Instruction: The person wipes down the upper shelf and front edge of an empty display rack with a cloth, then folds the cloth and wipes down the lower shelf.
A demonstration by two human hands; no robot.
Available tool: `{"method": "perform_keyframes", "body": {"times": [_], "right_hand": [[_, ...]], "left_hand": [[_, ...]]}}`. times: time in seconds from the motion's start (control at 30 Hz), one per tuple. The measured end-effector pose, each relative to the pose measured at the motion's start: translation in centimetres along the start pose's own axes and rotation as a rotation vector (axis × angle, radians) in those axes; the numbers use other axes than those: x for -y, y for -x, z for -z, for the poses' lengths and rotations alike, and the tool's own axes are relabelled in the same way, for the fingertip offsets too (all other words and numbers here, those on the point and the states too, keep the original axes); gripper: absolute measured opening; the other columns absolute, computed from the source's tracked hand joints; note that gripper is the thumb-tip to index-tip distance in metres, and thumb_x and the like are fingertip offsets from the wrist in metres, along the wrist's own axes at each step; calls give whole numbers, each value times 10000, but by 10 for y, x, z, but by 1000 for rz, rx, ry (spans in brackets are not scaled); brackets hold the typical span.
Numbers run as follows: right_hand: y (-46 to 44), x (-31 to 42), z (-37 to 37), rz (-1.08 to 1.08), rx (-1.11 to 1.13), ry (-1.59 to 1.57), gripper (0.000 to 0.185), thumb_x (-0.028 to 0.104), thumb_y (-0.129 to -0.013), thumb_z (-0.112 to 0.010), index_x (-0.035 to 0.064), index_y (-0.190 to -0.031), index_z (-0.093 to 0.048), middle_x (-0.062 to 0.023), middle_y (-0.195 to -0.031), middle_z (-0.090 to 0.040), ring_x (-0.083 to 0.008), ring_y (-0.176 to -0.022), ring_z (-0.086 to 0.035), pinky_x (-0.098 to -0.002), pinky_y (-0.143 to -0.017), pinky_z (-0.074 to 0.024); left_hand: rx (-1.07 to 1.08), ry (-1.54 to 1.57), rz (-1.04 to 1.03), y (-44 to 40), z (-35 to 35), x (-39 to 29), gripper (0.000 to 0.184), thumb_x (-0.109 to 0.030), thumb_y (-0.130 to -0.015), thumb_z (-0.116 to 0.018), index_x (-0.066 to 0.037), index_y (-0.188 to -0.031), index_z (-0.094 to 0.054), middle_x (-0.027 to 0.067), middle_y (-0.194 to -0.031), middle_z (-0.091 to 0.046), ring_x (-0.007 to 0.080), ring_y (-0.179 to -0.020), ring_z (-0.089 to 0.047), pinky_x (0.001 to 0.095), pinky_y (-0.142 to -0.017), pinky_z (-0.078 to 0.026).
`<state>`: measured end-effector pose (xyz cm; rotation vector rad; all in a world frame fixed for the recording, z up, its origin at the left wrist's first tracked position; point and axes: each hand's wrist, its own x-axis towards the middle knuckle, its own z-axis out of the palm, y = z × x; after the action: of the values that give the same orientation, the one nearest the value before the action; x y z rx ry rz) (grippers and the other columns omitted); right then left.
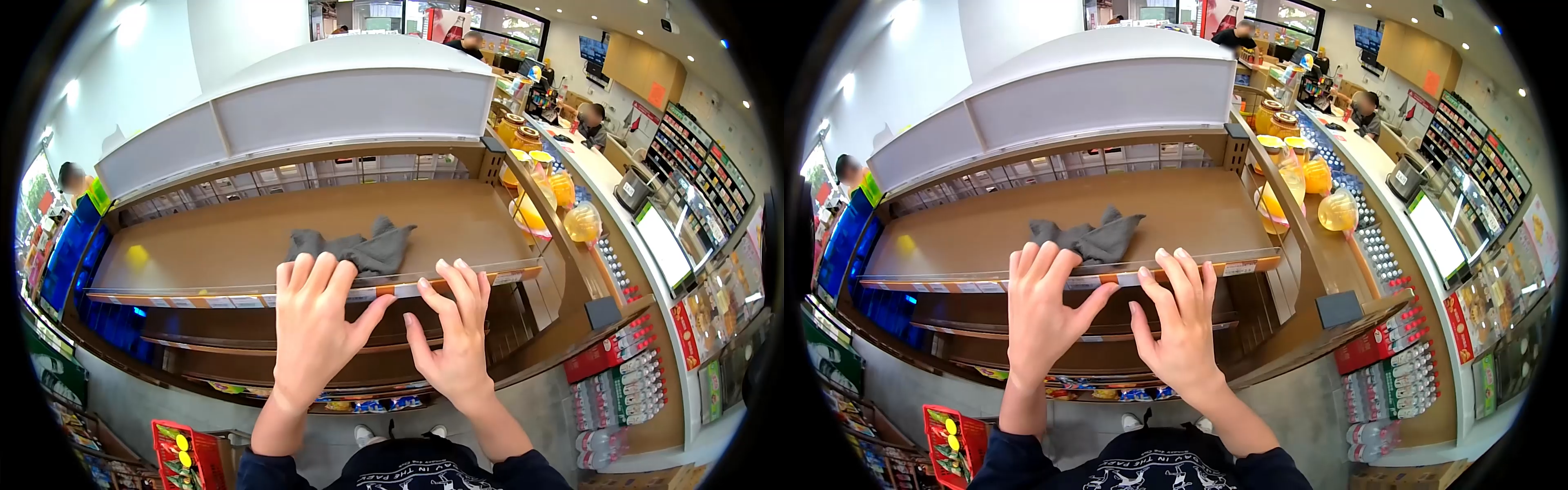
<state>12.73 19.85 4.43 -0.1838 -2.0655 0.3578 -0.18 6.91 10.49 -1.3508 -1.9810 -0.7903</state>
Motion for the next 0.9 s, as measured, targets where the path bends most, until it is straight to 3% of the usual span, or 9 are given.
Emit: {"method": "perform_keyframes", "body": {"times": [0.27,0.5,0.6,0.77,0.9], "right_hand": [[0,-3,5,22,50,-13,569,72,-814,-756,46,-1343,-549,-164,-1453,-457,-381,-1391,-411,-614,-1147,-266],[-6,-4,36,-32,135,-118,651,108,-858,-737,-4,-1444,-476,-207,-1524,-436,-397,-1464,-350,-550,-1200,-267],[-12,-11,56,-59,103,49,675,132,-889,-713,-39,-1476,-428,-236,-1531,-422,-399,-1473,-339,-538,-1205,-267],[-12,-21,54,-34,200,222,688,139,-891,-706,-36,-1483,-404,-214,-1433,-464,-390,-1415,-380,-543,-1200,-278],[-10,-19,48,-47,166,199,689,127,-874,-715,-33,-1473,-416,-229,-1439,-457,-416,-1416,-372,-563,-1195,-273]], "left_hand": [[18,32,-89,-14,-17,-18,356,-248,-748,-834,-60,-765,-532,78,-776,-480,288,-787,-475,400,-741,-404],[61,2,-86,-14,-14,-21,312,-274,-804,-799,-63,-815,-569,65,-801,-498,267,-811,-490,395,-768,-395],[60,-1,-82,-14,-14,-22,319,-281,-804,-801,-62,-824,-570,68,-801,-492,271,-814,-487,397,-767,-395],[52,-1,-67,-14,-14,-25,343,-272,-802,-815,-53,-803,-550,79,-784,-482,289,-789,-478,397,-752,-398],[34,1,-111,-15,-21,-31,346,-267,-791,-819,-47,-823,-553,90,-805,-471,295,-803,-474,401,-752,-394]]}}
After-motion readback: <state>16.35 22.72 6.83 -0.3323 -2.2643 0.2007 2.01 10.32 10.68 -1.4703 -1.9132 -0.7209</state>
